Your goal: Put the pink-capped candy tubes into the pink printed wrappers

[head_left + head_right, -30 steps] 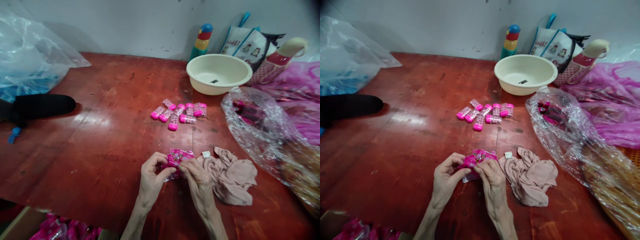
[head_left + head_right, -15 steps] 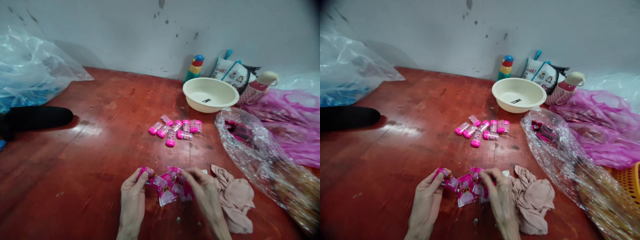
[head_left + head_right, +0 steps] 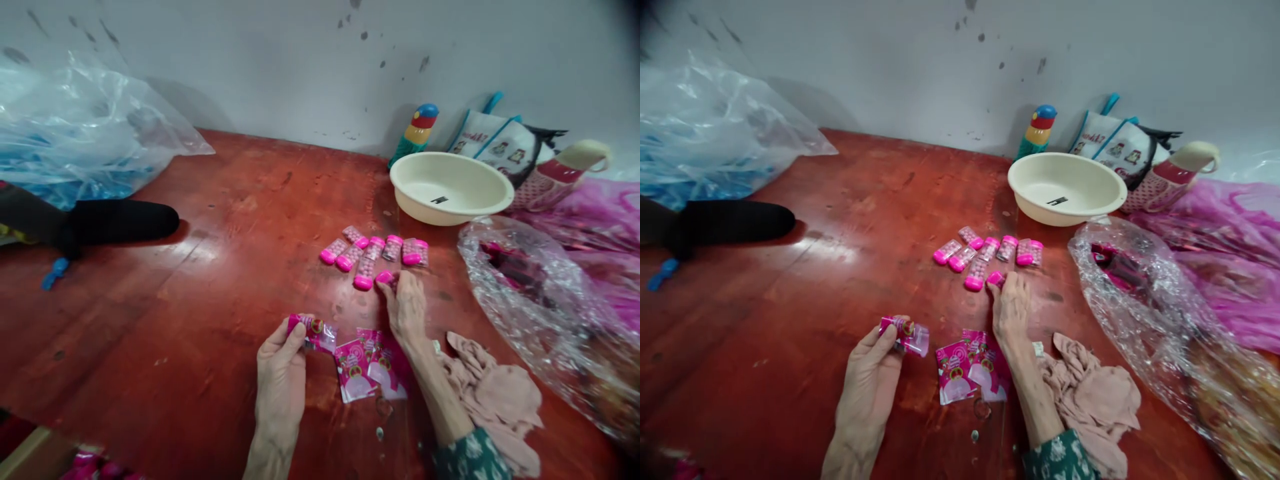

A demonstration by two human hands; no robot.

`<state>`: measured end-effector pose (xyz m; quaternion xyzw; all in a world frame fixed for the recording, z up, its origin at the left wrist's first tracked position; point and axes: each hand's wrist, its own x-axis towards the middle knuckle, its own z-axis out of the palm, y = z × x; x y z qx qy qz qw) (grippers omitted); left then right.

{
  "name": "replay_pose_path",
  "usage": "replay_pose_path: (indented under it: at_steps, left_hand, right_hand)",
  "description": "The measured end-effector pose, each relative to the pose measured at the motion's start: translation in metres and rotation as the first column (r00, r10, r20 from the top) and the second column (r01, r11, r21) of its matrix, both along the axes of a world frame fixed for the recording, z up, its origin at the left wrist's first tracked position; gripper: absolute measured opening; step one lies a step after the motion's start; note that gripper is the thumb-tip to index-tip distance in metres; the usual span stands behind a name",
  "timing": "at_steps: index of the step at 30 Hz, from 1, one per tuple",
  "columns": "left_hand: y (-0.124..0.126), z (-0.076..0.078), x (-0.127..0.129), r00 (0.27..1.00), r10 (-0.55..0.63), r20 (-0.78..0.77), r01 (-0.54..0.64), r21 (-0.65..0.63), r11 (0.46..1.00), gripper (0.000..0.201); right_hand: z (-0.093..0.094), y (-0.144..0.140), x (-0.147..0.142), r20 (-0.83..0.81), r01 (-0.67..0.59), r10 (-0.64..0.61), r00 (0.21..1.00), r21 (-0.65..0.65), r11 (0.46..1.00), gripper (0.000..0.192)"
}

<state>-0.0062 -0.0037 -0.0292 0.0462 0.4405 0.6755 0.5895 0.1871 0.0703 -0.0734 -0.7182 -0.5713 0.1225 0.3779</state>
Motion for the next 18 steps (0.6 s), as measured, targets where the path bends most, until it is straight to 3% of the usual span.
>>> replay_pose_path:
  at_steps: [6, 8, 9, 11, 14, 18]
  left_hand:
    - [0.0, -0.005, 0.001, 0.999, 0.036, -0.024, -0.037, -0.012, 0.999, 0.016]
    - [-0.001, -0.007, 0.004, 0.999, 0.016, -0.044, -0.017, -0.008, 1.0, 0.017]
    - [-0.002, -0.007, 0.005, 0.999, 0.003, -0.052, -0.003, -0.007, 1.0, 0.017]
    - [-0.003, -0.007, 0.009, 0.998, -0.023, -0.059, 0.024, 0.003, 1.0, 0.017]
    - [-0.004, -0.007, 0.014, 0.996, -0.062, -0.072, 0.064, 0.027, 0.998, 0.015]
    - [-0.004, -0.005, 0.014, 0.978, -0.171, -0.119, 0.178, 0.046, 0.983, 0.016]
  right_hand:
    - [0.034, -0.059, -0.033, -0.337, -0.192, 0.144, 0.93, -0.113, 0.975, 0.029]
    - [0.045, -0.078, -0.047, -0.673, -0.271, 0.102, 0.733, -0.15, 0.951, 0.029]
    - [0.048, -0.085, -0.054, -0.739, -0.271, 0.072, 0.67, -0.154, 0.95, 0.03]
    - [0.05, -0.095, -0.065, -0.791, -0.245, 0.029, 0.611, -0.155, 0.957, 0.031]
    - [0.048, -0.099, -0.072, -0.794, -0.205, 0.001, 0.608, -0.155, 0.966, 0.029]
    - [0.048, -0.1, -0.065, -0.827, -0.272, 0.025, 0.562, -0.156, 0.95, 0.032]
